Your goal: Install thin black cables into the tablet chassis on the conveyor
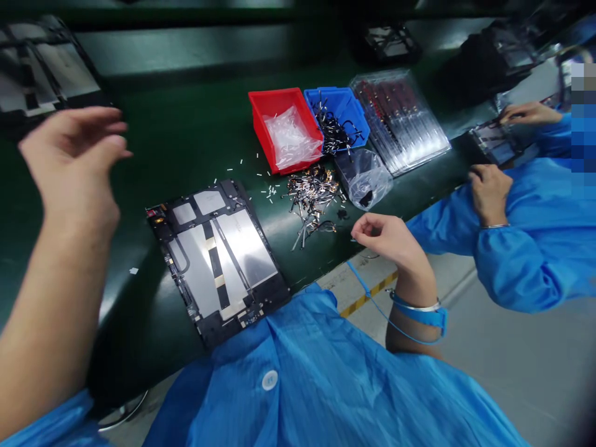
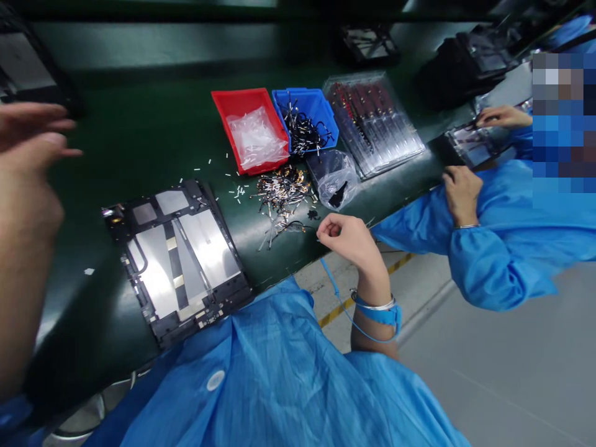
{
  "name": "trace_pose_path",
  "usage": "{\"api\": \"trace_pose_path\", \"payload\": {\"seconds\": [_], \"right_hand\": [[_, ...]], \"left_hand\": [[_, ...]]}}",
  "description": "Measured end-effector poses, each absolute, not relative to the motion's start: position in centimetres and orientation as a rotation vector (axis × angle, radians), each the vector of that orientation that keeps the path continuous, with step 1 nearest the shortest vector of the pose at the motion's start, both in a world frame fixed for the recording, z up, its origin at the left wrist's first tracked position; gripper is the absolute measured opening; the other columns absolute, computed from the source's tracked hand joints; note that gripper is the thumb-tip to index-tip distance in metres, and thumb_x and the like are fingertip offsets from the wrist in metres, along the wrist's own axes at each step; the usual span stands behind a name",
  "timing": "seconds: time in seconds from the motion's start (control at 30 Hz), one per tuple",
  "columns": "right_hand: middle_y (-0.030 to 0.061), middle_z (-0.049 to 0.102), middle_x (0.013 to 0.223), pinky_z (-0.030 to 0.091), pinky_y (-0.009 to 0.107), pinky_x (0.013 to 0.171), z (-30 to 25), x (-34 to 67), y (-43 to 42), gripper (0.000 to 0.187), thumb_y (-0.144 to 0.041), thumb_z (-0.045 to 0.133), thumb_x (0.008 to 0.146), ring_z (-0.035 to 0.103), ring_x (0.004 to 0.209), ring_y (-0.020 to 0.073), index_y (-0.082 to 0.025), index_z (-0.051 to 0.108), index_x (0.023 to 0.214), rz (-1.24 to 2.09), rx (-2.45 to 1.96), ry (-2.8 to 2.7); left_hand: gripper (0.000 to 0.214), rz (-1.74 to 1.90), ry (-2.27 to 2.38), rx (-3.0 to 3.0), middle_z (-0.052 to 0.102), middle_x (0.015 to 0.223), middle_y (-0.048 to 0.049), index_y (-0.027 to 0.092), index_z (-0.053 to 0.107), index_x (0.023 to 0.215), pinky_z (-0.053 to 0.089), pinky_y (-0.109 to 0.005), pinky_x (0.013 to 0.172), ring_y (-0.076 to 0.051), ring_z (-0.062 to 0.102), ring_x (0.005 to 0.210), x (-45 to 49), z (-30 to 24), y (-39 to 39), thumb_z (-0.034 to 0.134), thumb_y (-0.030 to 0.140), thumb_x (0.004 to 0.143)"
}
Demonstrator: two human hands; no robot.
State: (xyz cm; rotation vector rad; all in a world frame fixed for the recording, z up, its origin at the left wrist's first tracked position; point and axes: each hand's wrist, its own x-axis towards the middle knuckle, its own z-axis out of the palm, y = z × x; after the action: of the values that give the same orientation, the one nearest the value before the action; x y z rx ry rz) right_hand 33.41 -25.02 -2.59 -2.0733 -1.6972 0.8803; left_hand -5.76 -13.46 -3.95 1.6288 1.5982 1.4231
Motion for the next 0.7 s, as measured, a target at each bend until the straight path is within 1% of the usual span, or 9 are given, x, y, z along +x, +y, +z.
{"api": "trace_pose_path", "payload": {"seconds": [0.03, 0.07, 0.17, 0.23, 0.37, 0.47, 0.57, 0.63, 0.7], "right_hand": [[-0.0026, 0.054, 0.054, 0.035, 0.024, 0.052, -2.3, 33.2, -25.2, 0.007, -0.024, 0.059, 0.065, 0.047, 0.052, 0.011, -0.019, 0.062, 0.061, 0.811, -2.075, -1.74], [-0.0024, 0.054, 0.054, 0.035, 0.024, 0.052, -2.0, 32.9, -25.4, 0.006, -0.023, 0.058, 0.065, 0.047, 0.052, 0.0111, -0.019, 0.062, 0.062, 0.714, -2.07, -1.797], [-0.0015, 0.056, 0.059, 0.036, 0.024, 0.055, -1.3, 31.8, -26.2, 0.007, -0.018, 0.056, 0.07, 0.05, 0.056, 0.0114, -0.02, 0.062, 0.067, 0.385, -1.963, -2.024], [-0.0006, 0.058, 0.063, 0.036, 0.024, 0.055, -1.2, 31.4, -26.5, 0.01, -0.015, 0.054, 0.073, 0.052, 0.059, 0.0119, -0.021, 0.062, 0.069, 0.186, -1.88, -2.164], [0.0012, 0.063, 0.071, 0.038, 0.024, 0.054, -1.4, 31.7, -26.8, 0.013, -0.013, 0.054, 0.076, 0.056, 0.063, 0.0132, -0.021, 0.061, 0.07, -0.108, -1.824, -2.271], [0.0026, 0.066, 0.074, 0.042, 0.025, 0.056, -1.3, 31.8, -27.2, 0.014, -0.013, 0.055, 0.081, 0.059, 0.069, 0.0147, -0.021, 0.062, 0.072, -0.249, -1.697, -2.262], [0.0031, 0.068, 0.076, 0.046, 0.026, 0.057, -1.0, 30.9, -27.7, 0.012, -0.011, 0.06, 0.082, 0.06, 0.067, 0.0143, -0.022, 0.063, 0.077, -0.346, -1.428, -2.226], [0.0031, 0.069, 0.077, 0.047, 0.027, 0.056, -0.9, 30.0, -28.0, 0.014, -0.009, 0.065, 0.079, 0.06, 0.065, 0.0143, -0.023, 0.064, 0.082, -0.415, -1.262, -2.173], [0.0024, 0.07, 0.078, 0.049, 0.028, 0.055, -1.1, 29.2, -28.0, 0.02, -0.008, 0.067, 0.077, 0.062, 0.065, 0.0152, -0.026, 0.066, 0.086, -0.461, -1.168, -2.132]], "left_hand": [[0.037, 1.415, 1.499, 1.628, 0.07, 0.109, 0.0023, 0.015, 0.065, 0.112, 0.054, -0.035, 0.092, -0.018, 0.063, 0.104, -4.1, -3.4, -14.6, 0.06, 0.009, 0.076], [0.033, 1.332, 1.408, 1.656, 0.071, 0.107, 0.0013, 0.016, 0.067, 0.11, 0.054, -0.033, 0.09, -0.018, 0.065, 0.102, -2.5, -2.9, -15.8, 0.063, 0.012, 0.077], [0.026, 1.037, 1.192, 1.809, 0.071, 0.111, -0.0037, 0.016, 0.068, 0.11, 0.054, -0.031, 0.086, -0.018, 0.065, 0.101, 1.4, -1.9, -18.5, 0.062, 0.019, 0.084], [0.025, 0.915, 1.038, 1.929, 0.068, 0.116, -0.0066, 0.015, 0.066, 0.111, 0.053, -0.033, 0.089, -0.018, 0.063, 0.106, 3.2, -1.9, -19.6, 0.058, 0.02, 0.087], [0.025, 0.752, 0.794, 2.084, 0.065, 0.12, -0.0093, 0.015, 0.063, 0.113, 0.047, -0.038, 0.1, -0.019, 0.06, 0.113, 5.6, -3.1, -20.4, 0.054, 0.018, 0.09], [0.027, 0.686, 0.744, 2.08, 0.063, 0.123, -0.0107, 0.015, 0.062, 0.116, 0.044, -0.041, 0.103, -0.02, 0.058, 0.116, 6.9, -3.8, -20.7, 0.054, 0.018, 0.09], [0.027, 0.692, 0.752, 1.931, 0.061, 0.126, -0.0099, 0.016, 0.062, 0.116, 0.041, -0.041, 0.106, -0.021, 0.055, 0.119, 7.8, -3.3, -21.1, 0.054, 0.023, 0.091], [0.024, 0.646, 0.734, 1.766, 0.065, 0.118, -0.0085, 0.016, 0.064, 0.111, 0.044, -0.038, 0.1, -0.02, 0.059, 0.112, 8.1, -2.7, -21.4, 0.052, 0.027, 0.093], [0.024, 0.537, 0.673, 1.582, 0.07, 0.097, -0.0061, 0.015, 0.066, 0.098, 0.049, -0.032, 0.086, -0.018, 0.064, 0.092, 8.1, -2.1, -21.8, 0.048, 0.03, 0.095]]}}
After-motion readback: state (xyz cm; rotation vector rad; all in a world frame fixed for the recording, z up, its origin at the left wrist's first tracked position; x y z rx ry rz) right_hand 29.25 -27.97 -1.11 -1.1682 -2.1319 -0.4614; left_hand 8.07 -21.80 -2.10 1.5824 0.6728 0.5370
